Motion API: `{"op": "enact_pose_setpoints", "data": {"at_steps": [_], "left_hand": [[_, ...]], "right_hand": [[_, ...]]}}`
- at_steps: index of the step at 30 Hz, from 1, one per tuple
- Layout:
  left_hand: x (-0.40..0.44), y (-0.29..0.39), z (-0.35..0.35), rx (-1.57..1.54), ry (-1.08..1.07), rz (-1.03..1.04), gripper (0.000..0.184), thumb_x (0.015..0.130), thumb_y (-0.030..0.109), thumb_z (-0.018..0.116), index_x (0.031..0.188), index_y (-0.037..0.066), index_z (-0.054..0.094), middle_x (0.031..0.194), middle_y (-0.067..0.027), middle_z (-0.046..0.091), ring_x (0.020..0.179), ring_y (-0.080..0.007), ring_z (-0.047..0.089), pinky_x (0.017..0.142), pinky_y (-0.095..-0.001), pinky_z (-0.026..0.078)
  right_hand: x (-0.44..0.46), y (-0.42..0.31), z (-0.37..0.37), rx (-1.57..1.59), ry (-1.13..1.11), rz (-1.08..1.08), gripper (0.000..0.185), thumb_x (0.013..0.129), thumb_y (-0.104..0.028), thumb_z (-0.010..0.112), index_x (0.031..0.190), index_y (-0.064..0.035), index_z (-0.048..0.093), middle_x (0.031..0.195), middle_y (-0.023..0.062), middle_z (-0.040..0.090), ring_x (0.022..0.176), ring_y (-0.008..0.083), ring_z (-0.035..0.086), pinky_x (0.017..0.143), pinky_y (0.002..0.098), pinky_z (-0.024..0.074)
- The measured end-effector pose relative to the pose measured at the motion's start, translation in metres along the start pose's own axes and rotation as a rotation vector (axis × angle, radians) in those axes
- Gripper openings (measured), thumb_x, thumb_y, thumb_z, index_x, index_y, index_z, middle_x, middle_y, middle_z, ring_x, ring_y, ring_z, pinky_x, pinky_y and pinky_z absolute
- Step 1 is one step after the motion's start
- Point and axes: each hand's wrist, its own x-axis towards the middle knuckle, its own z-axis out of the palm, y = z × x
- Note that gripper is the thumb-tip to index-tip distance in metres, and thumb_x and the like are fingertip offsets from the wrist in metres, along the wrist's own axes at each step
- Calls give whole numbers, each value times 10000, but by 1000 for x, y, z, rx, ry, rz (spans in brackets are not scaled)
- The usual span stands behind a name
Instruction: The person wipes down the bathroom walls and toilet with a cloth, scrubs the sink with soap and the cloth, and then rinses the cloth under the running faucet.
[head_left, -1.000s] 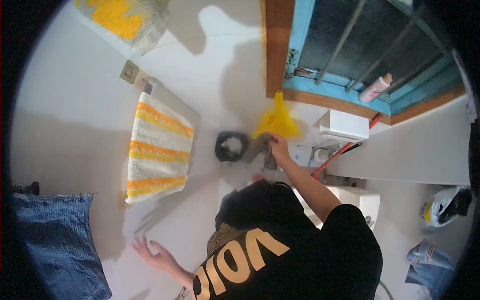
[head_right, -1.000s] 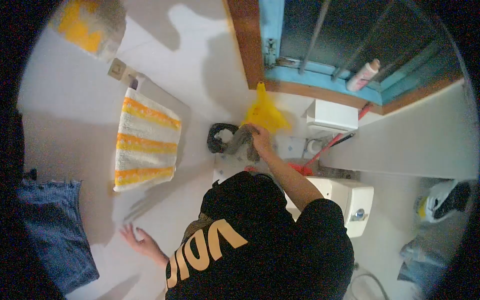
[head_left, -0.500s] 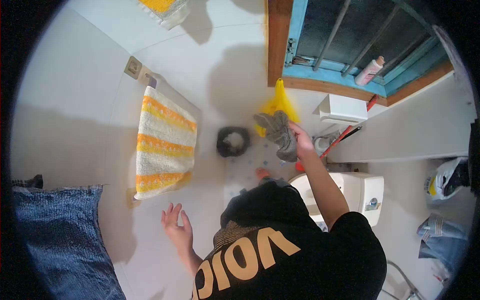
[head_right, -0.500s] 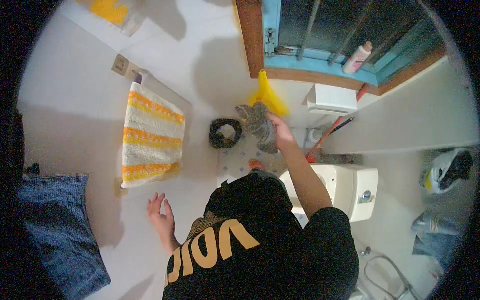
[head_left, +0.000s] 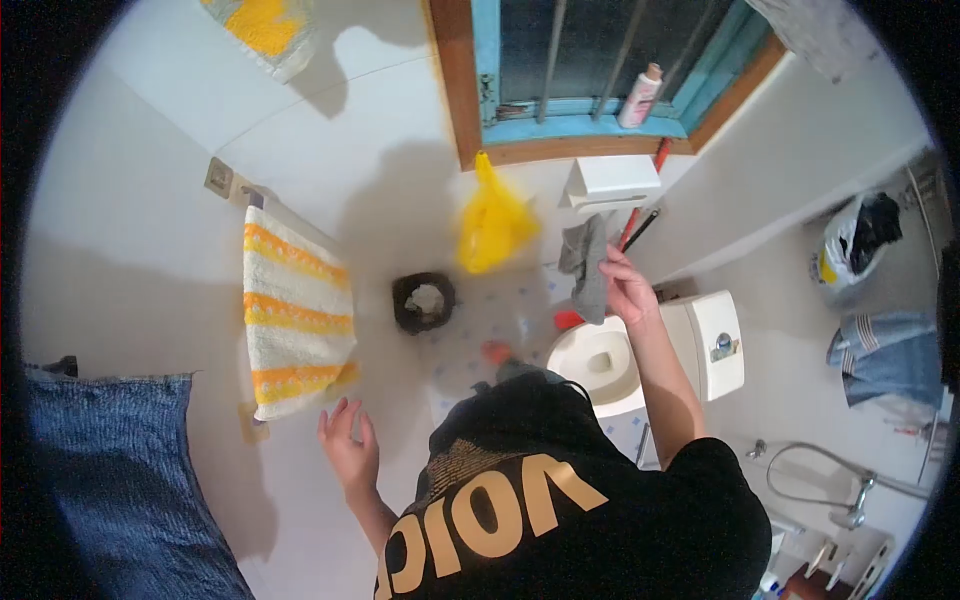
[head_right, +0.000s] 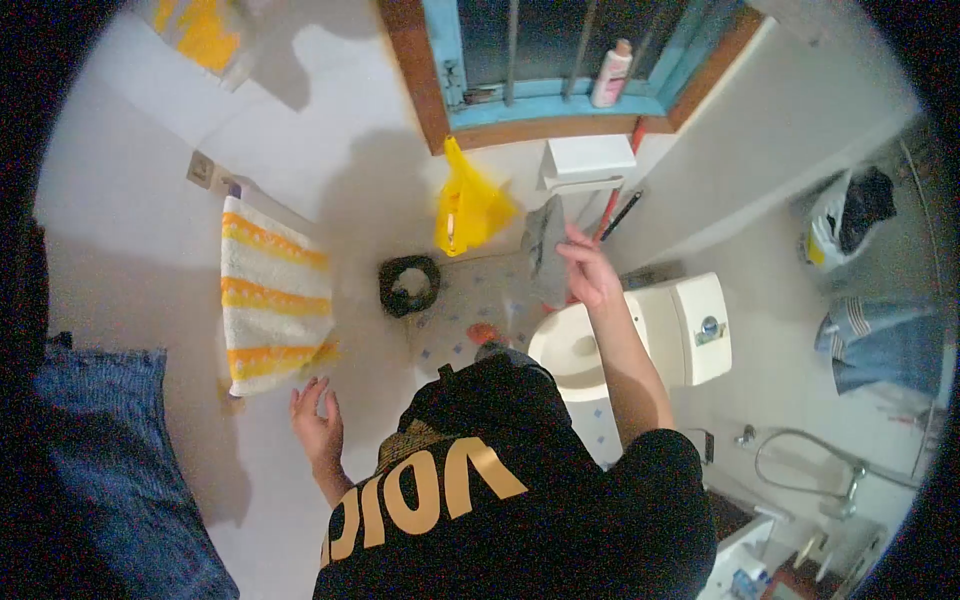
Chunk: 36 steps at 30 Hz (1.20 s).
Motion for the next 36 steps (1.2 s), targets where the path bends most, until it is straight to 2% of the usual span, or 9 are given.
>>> {"op": "enact_pose_setpoints", "data": {"at_steps": [6, 8, 14, 17, 22, 25, 28, 31, 36], "left_hand": [[1, -7, 8, -43, -52, 102, 201, 814, 76, 569, 1000, 33, 632, 993, -164, 638, 1066, -291, 558, 1042, -445, 277], [-1, -17, 13, -4, -61, 134, 232, 805, 64, 597, 1034, 78, 630, 1052, -130, 637, 1072, -263, 565, 1046, -427, 275], [3, -7, 14, 2, -80, 119, 200, 806, 71, 577, 996, 56, 634, 993, -138, 642, 1061, -280, 561, 1036, -440, 281], [17, 0, 15, -9, -55, 123, 191, 805, 74, 576, 985, 63, 639, 986, -126, 645, 1058, -275, 564, 1037, -436, 277], [52, 13, 14, -8, 12, 101, 176, 805, 75, 573, 965, 57, 643, 985, -123, 648, 1056, -267, 567, 1041, -435, 272], [67, 23, 18, 10, 1, 87, 176, 804, 71, 572, 964, 53, 643, 988, -119, 649, 1053, -267, 570, 1041, -436, 273], [80, 33, 24, 29, -23, 64, 178, 804, 64, 572, 967, 51, 641, 991, -114, 651, 1047, -268, 576, 1039, -437, 278], [89, 34, 33, 51, -23, 55, 176, 805, 57, 576, 970, 51, 637, 990, -111, 652, 1044, -267, 580, 1037, -439, 283], [97, 32, 48, 65, -9, 59, 183, 806, 48, 583, 984, 58, 628, 989, -115, 652, 1043, -263, 583, 1027, -441, 298]], "right_hand": [[-55, 9, -5, -304, 197, 77, 227, 770, -9, 642, 995, -22, 615, 907, 55, 648, 858, 153, 609, 773, 272, 480], [-56, 18, -19, -385, 319, -176, 203, 774, -35, 647, 974, -18, 615, 889, 48, 647, 849, 139, 606, 768, 262, 469], [-15, 3, -60, -429, 599, -357, 456, 811, -223, 617, 1164, 32, 479, 1011, 124, 589, 930, 210, 556, 814, 326, 440], [25, -15, -94, -955, 795, -515, 522, 719, -266, 696, 1082, 64, 517, 942, 168, 598, 896, 238, 571, 792, 346, 448], [85, -86, -86, -1077, 939, -673, 417, 682, -215, 701, 965, 57, 562, 887, 188, 625, 837, 317, 602, 746, 371, 456], [129, -126, -104, -1216, 955, -664, 467, 691, -187, 676, 1057, 55, 519, 995, 220, 588, 919, 368, 568, 791, 383, 452], [155, -132, -98, -1723, 1094, -701, 483, 740, -182, 626, 1149, 25, 474, 1073, 221, 537, 996, 367, 518, 824, 399, 448], [174, -117, -85, -2231, 1050, -475, 361, 824, -194, 516, 1158, -59, 491, 1145, 152, 498, 1054, 302, 486, 792, 435, 461], [191, -91, -78, -2208, 1000, -466, 318, 828, -164, 495, 1134, -76, 513, 1165, 112, 487, 1030, 288, 501, 762, 439, 465]]}}
